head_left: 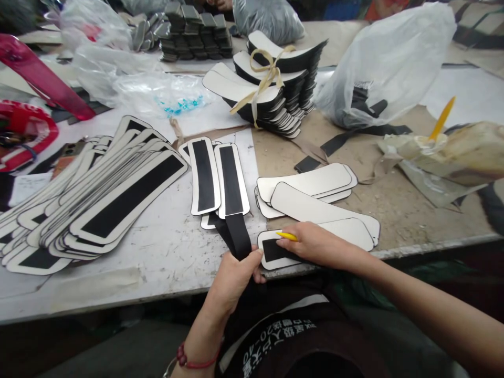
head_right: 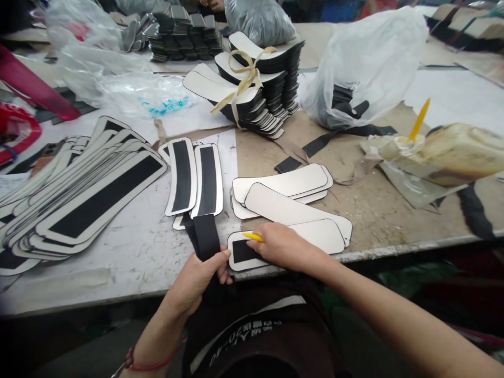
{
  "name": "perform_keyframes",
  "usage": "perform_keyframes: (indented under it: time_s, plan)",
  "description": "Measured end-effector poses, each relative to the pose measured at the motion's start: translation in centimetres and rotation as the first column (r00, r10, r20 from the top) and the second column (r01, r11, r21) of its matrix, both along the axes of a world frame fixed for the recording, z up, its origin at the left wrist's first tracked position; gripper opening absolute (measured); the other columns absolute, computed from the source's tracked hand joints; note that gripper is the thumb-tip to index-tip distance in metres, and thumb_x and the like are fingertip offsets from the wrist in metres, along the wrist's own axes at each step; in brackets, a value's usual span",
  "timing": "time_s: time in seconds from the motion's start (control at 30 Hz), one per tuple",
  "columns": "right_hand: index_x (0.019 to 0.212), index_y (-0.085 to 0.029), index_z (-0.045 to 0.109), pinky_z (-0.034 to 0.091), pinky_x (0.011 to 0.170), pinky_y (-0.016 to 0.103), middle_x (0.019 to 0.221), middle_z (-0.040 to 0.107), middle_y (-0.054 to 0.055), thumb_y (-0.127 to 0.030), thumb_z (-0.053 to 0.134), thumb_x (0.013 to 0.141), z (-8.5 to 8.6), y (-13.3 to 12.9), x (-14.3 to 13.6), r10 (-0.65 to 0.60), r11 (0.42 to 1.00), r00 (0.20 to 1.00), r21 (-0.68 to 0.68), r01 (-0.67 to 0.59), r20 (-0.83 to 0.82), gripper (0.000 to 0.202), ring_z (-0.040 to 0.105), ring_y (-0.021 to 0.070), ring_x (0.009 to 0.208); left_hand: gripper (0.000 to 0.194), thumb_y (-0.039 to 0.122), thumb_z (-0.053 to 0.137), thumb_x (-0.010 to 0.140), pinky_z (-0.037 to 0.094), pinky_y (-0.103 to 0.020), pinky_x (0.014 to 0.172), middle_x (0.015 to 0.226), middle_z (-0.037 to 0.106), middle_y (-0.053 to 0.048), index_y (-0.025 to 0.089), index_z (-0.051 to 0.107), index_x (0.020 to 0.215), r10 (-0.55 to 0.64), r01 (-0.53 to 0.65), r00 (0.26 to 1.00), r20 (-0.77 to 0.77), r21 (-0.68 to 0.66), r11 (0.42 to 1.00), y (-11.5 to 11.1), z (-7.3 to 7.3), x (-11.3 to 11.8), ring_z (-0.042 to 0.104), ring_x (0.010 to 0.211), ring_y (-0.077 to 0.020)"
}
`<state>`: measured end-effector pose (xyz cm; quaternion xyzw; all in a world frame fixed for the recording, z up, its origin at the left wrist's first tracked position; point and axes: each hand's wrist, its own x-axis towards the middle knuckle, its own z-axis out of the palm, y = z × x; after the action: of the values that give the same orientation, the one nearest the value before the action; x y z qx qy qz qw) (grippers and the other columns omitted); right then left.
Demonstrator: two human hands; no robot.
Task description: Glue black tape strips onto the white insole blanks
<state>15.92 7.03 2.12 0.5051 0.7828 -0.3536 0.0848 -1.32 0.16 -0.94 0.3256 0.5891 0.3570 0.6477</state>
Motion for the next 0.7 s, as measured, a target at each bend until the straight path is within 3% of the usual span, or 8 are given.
perform_keyframes:
  time_s: [0.13,0.27,0.43,0.57,0.7]
  plan:
    - [0.083,-0.017,0.065,0.037,0.06,0.024,0.082,0.068,0.008,-0.037,0.045,0.086,0.0,0.1,-0.3,0.012,1.0,1.0,-0.003,-0.012,0.001,0.029,0.059,0.0176,0.069,0.032,0.04,0.062,0.071,0.042,-0.025,0.045,0.036,0.043,0.005,0.019,0.049,0.051,0.018,-0.022,0.99,-0.143,-0.023,1.0,0.3,-0.1,0.4,0.044,0.036,-0.0115]
    - [0.087,-0.018,0.065,0.034,0.058,0.024,0.081,0.068,0.007,-0.039,0.047,0.084,0.3,0.0,0.1,0.044,0.999,0.999,0.015,-0.044,-0.001,0.028,0.058,0.0173,0.068,0.032,0.035,0.063,0.069,0.037,-0.024,0.038,0.032,0.044,0.003,0.018,0.049,0.045,0.021,-0.037,0.962,-0.27,-0.054,0.998,0.6,-0.3,0.9,0.046,0.033,-0.0137]
    - [0.079,-0.019,0.061,0.035,0.059,0.024,0.077,0.066,0.004,-0.043,0.049,0.082,1.5,-0.7,5.2,0.005,1.0,0.999,-0.029,-0.004,0.043,0.027,0.057,0.0167,0.068,0.037,0.035,0.063,0.069,0.039,-0.024,0.042,0.031,0.043,0.003,0.02,0.044,0.04,0.051,-0.065,0.96,-0.276,-0.041,0.997,0.4,-0.4,0.9,0.048,0.035,-0.0131]
    - [0.078,-0.018,0.059,0.037,0.065,0.025,0.083,0.065,0.005,-0.041,0.043,0.086,1.5,-1.5,10.3,-0.138,0.987,0.984,0.098,0.127,0.112,0.029,0.057,0.0175,0.074,0.041,0.037,0.065,0.067,0.039,-0.024,0.045,0.031,0.041,0.004,0.021,0.042,0.038,0.066,-0.075,0.966,-0.249,-0.029,0.997,0.3,-0.3,0.9,0.048,0.036,-0.0134]
    - [0.087,-0.018,0.06,0.038,0.068,0.027,0.09,0.066,0.008,-0.044,0.04,0.088,0.2,-1.9,11.6,-0.264,0.947,0.94,0.244,0.21,0.215,0.032,0.059,0.0211,0.08,0.041,0.039,0.066,0.068,0.04,-0.025,0.048,0.032,0.042,0.004,0.021,0.043,0.039,0.061,-0.069,0.965,-0.256,-0.02,0.997,0.3,-0.1,1.1,0.048,0.037,-0.0135]
